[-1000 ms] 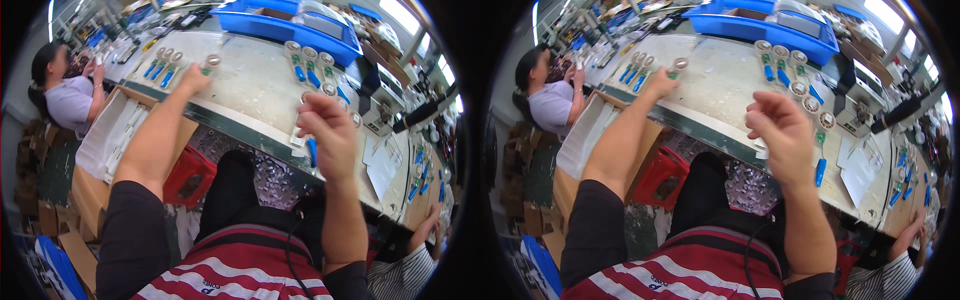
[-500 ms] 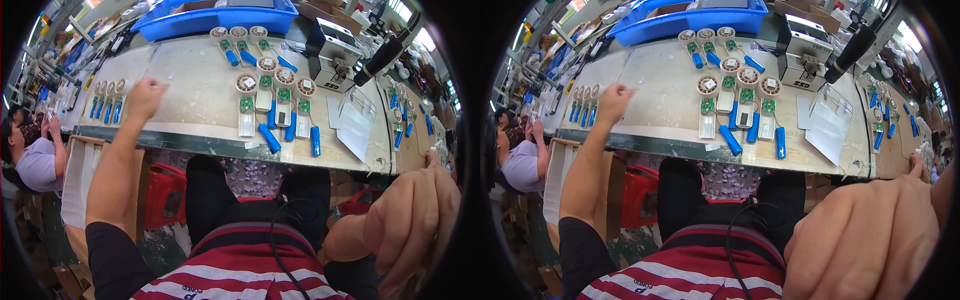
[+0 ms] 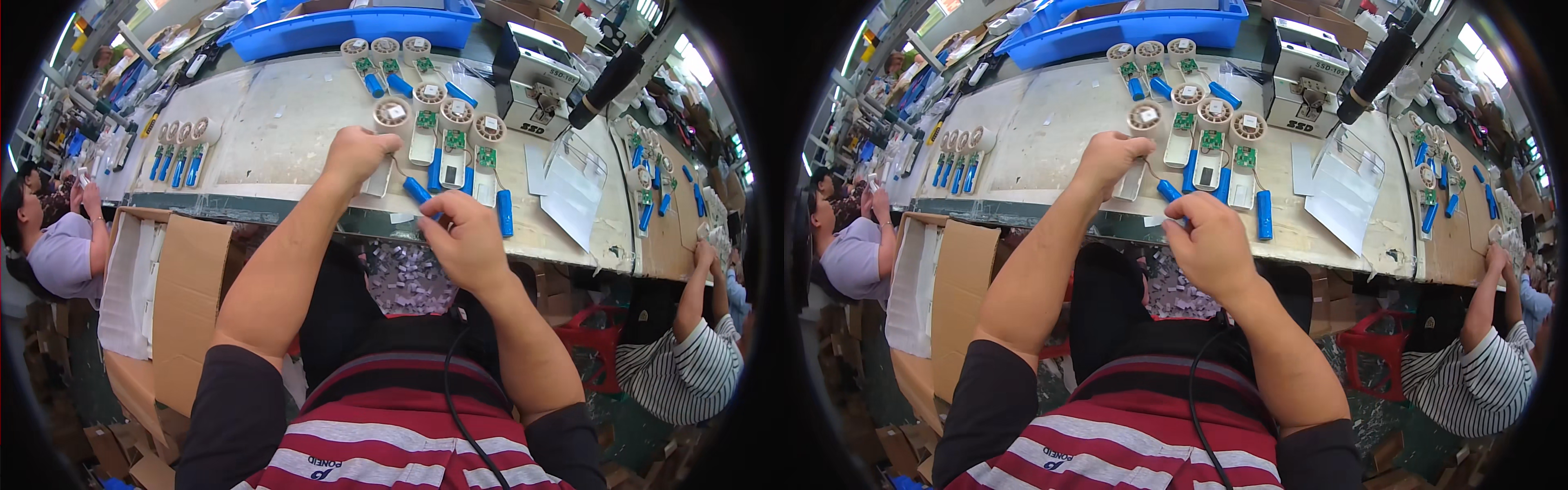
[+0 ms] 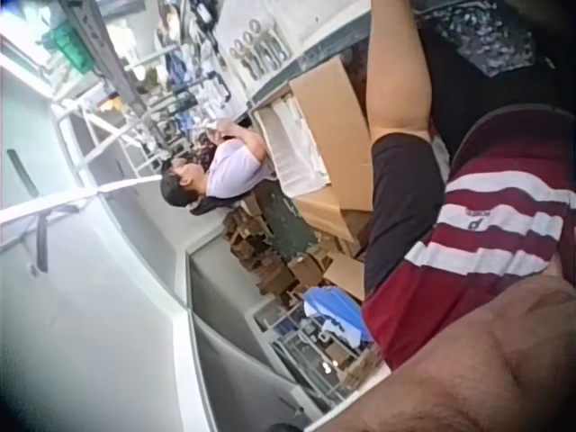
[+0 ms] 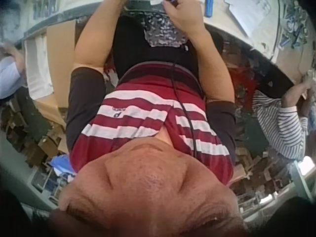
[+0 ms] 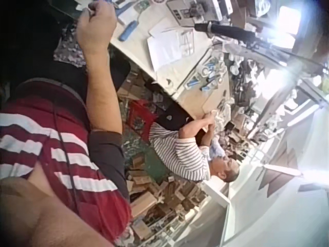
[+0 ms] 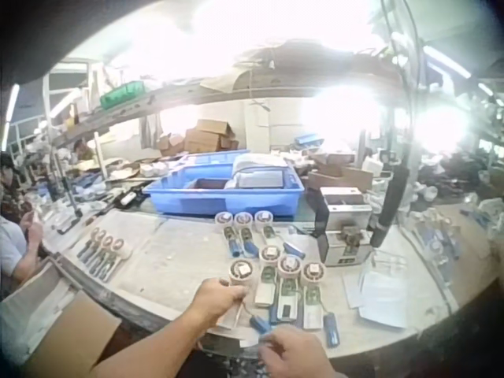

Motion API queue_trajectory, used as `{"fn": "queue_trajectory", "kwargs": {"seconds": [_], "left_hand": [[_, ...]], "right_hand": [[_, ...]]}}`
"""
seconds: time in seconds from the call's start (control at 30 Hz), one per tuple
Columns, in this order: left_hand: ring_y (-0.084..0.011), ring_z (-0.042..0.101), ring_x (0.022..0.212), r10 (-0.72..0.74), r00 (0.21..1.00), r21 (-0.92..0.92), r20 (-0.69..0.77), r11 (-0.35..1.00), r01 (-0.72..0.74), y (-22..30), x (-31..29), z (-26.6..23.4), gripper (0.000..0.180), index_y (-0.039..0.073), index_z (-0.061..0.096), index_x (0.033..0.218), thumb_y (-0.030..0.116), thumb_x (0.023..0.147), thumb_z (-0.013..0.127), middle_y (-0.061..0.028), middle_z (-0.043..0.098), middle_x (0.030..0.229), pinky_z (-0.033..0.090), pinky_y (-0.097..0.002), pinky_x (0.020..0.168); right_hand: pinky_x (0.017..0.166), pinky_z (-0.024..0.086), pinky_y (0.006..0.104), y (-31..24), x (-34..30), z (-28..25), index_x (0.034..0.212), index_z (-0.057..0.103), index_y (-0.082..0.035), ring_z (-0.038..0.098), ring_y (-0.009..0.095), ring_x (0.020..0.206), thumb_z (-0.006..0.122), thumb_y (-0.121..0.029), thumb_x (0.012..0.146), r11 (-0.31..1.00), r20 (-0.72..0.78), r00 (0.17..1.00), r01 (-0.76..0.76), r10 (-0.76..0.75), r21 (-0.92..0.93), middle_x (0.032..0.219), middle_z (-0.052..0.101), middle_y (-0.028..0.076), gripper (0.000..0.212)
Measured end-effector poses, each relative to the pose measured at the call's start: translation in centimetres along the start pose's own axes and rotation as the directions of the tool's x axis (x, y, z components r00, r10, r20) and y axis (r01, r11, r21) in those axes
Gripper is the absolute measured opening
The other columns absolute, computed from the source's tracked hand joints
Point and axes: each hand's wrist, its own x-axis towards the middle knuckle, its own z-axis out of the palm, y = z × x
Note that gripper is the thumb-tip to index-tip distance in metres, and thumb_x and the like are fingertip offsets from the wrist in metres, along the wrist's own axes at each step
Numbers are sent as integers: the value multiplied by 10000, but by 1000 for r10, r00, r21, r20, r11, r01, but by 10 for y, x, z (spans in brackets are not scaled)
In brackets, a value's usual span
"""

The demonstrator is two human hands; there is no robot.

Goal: Assembling small handheld fans by installing batteries and circuit boards into plastic housings at an industrial workbench.

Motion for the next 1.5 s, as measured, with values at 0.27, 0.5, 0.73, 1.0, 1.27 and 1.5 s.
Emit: {"fn": "queue_trajectory", "kwargs": {"seconds": [0.27,0.5,0.73,1.0,1.27,1.5], "left_hand": [[-197,681,754,97,987,-579,-125,801,-152,-44,-30,-39,284,10,565,1136,65,930,754,-92,670,918,587,-341,674],[-186,629,861,255,967,-849,1,511,-134,-63,-34,-55,328,-22,580,1278,93,983,668,-85,637,948,553,-332,799],[-157,628,870,292,954,-882,61,463,-86,-68,-37,-57,318,-28,621,1269,81,978,691,-63,643,974,544,-318,788],[-181,613,910,308,950,-861,55,497,-111,-71,-33,-56,313,-39,618,1251,120,989,682,-76,626,1001,538,-328,847],[-133,618,932,338,938,-878,80,468,-94,-70,-34,-58,305,-32,622,1271,80,995,686,-47,652,1061,520,-291,847],[-157,616,1013,311,949,-857,58,503,-112,-68,-35,-57,327,-62,622,1272,126,1009,672,-77,643,1081,506,-313,969]], "right_hand": [[932,542,460,-13,28,67,1036,700,-3,666,382,1076,743,-46,844,957,80,956,272,-281,105,1130,695,152,201],[952,540,454,-2,39,109,1025,708,-12,663,365,1093,748,-65,834,945,55,944,327,-326,-8,1174,697,134,202],[909,547,447,-2,42,116,980,703,-26,668,347,1037,746,-57,821,932,52,932,360,-359,-25,1148,698,111,168],[780,548,459,-1,40,117,910,692,-43,663,348,864,721,-42,832,924,-9,924,382,-382,-35,914,676,114,83],[632,539,431,-1,70,116,859,681,-94,676,309,730,709,-121,869,815,74,876,472,-477,-336,798,604,86,39],[613,537,412,15,84,121,896,621,-104,673,283,718,721,-147,844,687,206,808,580,-552,-438,832,613,72,120]]}}
